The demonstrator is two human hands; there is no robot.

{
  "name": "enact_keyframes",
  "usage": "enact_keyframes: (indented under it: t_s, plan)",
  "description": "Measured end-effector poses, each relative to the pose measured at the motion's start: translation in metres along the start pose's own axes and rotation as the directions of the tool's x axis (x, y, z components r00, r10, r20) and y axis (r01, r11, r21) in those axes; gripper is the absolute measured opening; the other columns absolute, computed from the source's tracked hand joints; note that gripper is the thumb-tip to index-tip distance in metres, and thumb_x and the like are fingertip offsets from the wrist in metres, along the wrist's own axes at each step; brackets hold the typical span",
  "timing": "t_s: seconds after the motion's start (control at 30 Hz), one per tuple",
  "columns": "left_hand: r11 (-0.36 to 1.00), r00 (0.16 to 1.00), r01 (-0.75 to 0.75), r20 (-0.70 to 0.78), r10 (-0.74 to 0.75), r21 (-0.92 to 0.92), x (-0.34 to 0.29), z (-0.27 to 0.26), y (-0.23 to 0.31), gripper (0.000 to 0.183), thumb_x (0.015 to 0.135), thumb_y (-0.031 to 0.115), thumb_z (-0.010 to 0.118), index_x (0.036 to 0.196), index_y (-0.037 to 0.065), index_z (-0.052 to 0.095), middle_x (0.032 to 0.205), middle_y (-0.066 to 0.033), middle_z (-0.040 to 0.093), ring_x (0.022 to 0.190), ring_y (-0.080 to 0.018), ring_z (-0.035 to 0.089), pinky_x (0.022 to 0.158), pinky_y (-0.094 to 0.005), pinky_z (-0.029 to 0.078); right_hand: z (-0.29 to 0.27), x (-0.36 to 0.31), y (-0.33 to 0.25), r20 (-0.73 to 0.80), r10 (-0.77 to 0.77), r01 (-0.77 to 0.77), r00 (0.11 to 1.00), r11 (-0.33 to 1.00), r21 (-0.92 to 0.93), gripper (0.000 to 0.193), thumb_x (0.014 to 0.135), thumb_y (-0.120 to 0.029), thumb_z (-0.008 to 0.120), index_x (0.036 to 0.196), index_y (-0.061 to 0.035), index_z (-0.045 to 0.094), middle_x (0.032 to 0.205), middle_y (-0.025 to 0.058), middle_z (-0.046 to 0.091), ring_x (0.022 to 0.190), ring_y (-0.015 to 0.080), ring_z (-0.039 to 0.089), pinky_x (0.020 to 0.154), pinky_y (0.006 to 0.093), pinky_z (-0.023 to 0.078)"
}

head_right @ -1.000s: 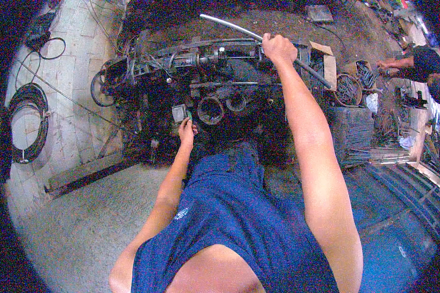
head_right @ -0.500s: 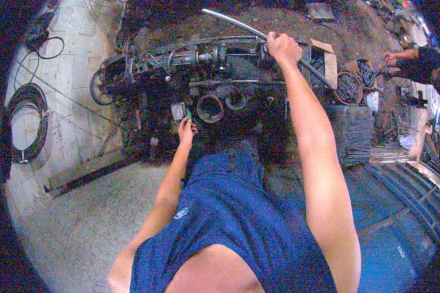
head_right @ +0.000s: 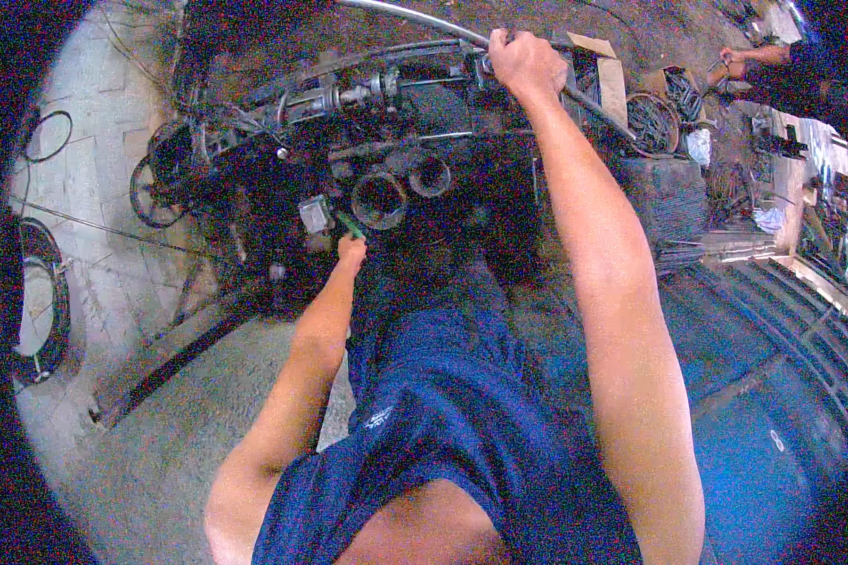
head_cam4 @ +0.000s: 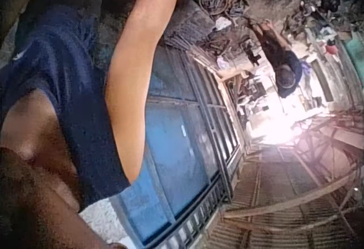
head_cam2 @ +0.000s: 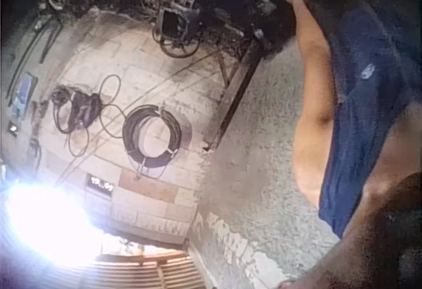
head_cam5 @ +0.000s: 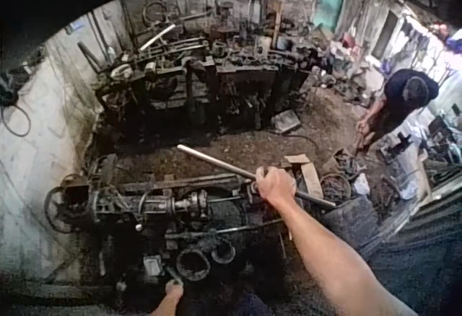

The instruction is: Measure and adjust a metal pipe on a fabrication machine.

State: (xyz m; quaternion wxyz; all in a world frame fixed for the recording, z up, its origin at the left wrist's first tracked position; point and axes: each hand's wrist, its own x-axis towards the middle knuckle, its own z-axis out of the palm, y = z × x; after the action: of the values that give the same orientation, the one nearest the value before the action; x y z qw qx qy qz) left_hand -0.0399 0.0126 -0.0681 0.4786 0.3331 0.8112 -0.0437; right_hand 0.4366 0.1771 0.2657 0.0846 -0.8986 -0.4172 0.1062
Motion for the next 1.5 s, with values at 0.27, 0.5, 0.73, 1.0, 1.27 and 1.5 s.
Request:
enact_keyframes:
  t_s: [0.27, 0.5, 0.73, 1.0, 1.27, 1.5]
  plan:
    - [0.998, 0.991, -0.057, 0.124, 0.056, 0.000, -0.045, 0.001, 0.026, 0.060, 0.086, 0.025, 0.065, 0.137, 0.003, 0.045, 0.119, -0.0164, 0.061, 0.104, -0.0288, 0.061, 0.085, -0.0396, 0.050, 0.007, 0.007, 0.020, 0.014, 0.054, -0.053, 0.998, 0.997, -0.054, 0.065, 0.090, -0.054, 0.034, 0.099, -0.0018, 0.071, 0.099, 0.0251, 0.067, 0.097, 0.0396, 0.065, 0.086, 0.0480, 0.050]
    - [0.909, 0.976, 0.025, 0.208, 0.068, -0.415, -0.088, -0.025, 0.040, 0.058, 0.088, 0.025, 0.065, 0.137, 0.006, 0.042, 0.099, -0.0049, 0.059, 0.083, -0.0165, 0.059, 0.062, -0.0311, 0.049, -0.004, -0.001, 0.019, 0.041, -0.079, 0.079, 0.996, 0.997, 0.015, 0.078, 0.091, -0.065, 0.029, 0.095, 0.0005, 0.069, 0.094, 0.0268, 0.067, 0.094, 0.0415, 0.065, 0.084, 0.0506, 0.050]
    - [0.966, 0.979, -0.173, -0.143, 0.147, -0.194, -0.099, -0.006, 0.013, 0.058, 0.088, 0.027, 0.065, 0.138, 0.008, 0.043, 0.124, -0.0117, 0.058, 0.111, -0.0280, 0.057, 0.091, -0.0381, 0.046, -0.014, -0.002, 0.034, 0.136, -0.321, 0.310, 0.937, 0.946, 0.096, 0.081, 0.091, -0.068, 0.030, 0.097, 0.0047, 0.064, 0.092, 0.0292, 0.066, 0.092, 0.0441, 0.064, 0.081, 0.0518, 0.051]
    - [0.934, 0.854, -0.357, -0.397, 0.336, 0.022, -0.139, -0.004, 0.020, 0.057, 0.086, 0.021, 0.065, 0.133, -0.002, 0.044, 0.126, -0.0215, 0.055, 0.117, -0.0354, 0.053, 0.099, -0.0390, 0.042, -0.032, 0.022, 0.091, 0.167, -0.350, 0.340, 0.922, 0.937, 0.084, 0.083, 0.092, -0.068, 0.028, 0.111, 0.0088, 0.051, 0.095, 0.0319, 0.065, 0.093, 0.0456, 0.064, 0.080, 0.0524, 0.051]
    - [0.282, 0.149, -0.880, -0.344, 0.927, 0.382, -0.224, -0.043, 0.260, 0.039, 0.086, 0.015, 0.061, 0.121, 0.000, 0.055, 0.119, -0.0187, 0.057, 0.112, -0.0355, 0.053, 0.098, -0.0412, 0.041, -0.021, -0.061, 0.140, -0.313, -0.297, 0.418, 0.902, 0.781, 0.465, 0.036, 0.089, -0.034, 0.060, 0.108, -0.0035, 0.056, 0.094, 0.0124, 0.060, 0.084, 0.0322, 0.060, 0.076, 0.0413, 0.047]
    - [-0.272, -0.314, -0.679, 0.066, 0.947, 0.682, -0.262, -0.056, 0.492, 0.062, 0.077, 0.024, 0.071, 0.133, 0.008, 0.048, 0.124, -0.0171, 0.053, 0.119, -0.0348, 0.049, 0.103, -0.0424, 0.039, -0.039, -0.048, 0.192, 0.506, 0.200, -0.195, 0.839, -0.758, 0.623, 0.037, 0.088, -0.043, 0.056, 0.095, -0.0058, 0.053, 0.085, 0.0097, 0.055, 0.085, 0.0262, 0.057, 0.081, 0.0433, 0.046]
